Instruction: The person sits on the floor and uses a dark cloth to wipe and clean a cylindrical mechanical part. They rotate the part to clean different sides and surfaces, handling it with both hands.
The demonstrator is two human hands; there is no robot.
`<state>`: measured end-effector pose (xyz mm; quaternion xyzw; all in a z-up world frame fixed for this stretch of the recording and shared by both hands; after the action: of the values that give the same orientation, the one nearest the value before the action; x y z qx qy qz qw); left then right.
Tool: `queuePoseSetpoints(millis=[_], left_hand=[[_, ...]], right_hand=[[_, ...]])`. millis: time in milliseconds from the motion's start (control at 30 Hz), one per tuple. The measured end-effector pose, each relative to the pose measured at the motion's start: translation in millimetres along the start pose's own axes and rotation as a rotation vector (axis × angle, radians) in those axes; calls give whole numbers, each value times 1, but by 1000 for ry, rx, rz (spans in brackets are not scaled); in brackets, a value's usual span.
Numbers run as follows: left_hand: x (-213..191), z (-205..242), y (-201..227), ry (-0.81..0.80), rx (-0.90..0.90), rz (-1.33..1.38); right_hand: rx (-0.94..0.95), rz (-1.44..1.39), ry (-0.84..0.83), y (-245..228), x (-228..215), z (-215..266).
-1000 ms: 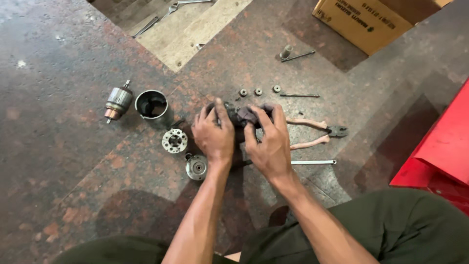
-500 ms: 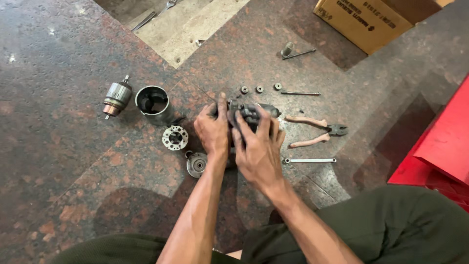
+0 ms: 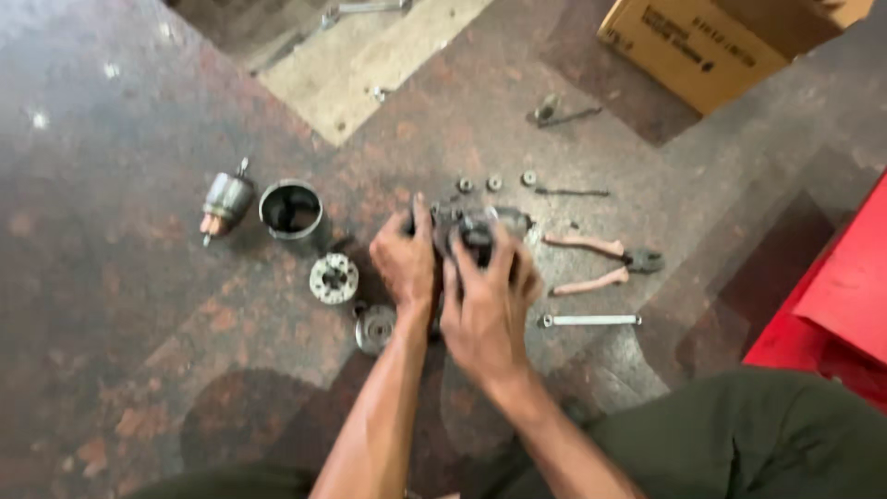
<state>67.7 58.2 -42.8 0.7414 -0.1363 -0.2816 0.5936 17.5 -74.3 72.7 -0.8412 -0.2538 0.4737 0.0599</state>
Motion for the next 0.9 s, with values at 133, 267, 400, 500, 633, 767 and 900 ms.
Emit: queuePoseSetpoints(millis=[133,267,400,500,633,767,900], left_hand=[[4,11,-23,-70,-104,-53],[0,2,-35,-38,-211,-128],[4,6,-31,-24,-172,-32],[-3,7,-48,-87,-368,-192],[2,-1,-45,-112,-523,-181],[4,5,-23,-140,-624,111],[-16,7,23,-181,-435,-121]], right_hand=[[28,-8,16,12,17,-8],[3,-10,6,3,11,3],[-31,-41,-19,8,13,13],[0,-145,-18,29,31,-23],[683,-549,-156,102,18,-27],[902,-1023,-276,113,29,-4],[1060,-1226,-222,126,18,14]])
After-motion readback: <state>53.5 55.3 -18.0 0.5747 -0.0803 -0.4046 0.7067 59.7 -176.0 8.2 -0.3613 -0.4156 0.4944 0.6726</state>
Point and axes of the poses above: each hand's wrist, its own z-axis away from the middle knuckle, its own x-axis out of the palm, y = z × x, the point moved 9 cm from there along -z, towards the middle knuckle, and after that the axes turned 11 degrees about y, right-handed, at the moved point
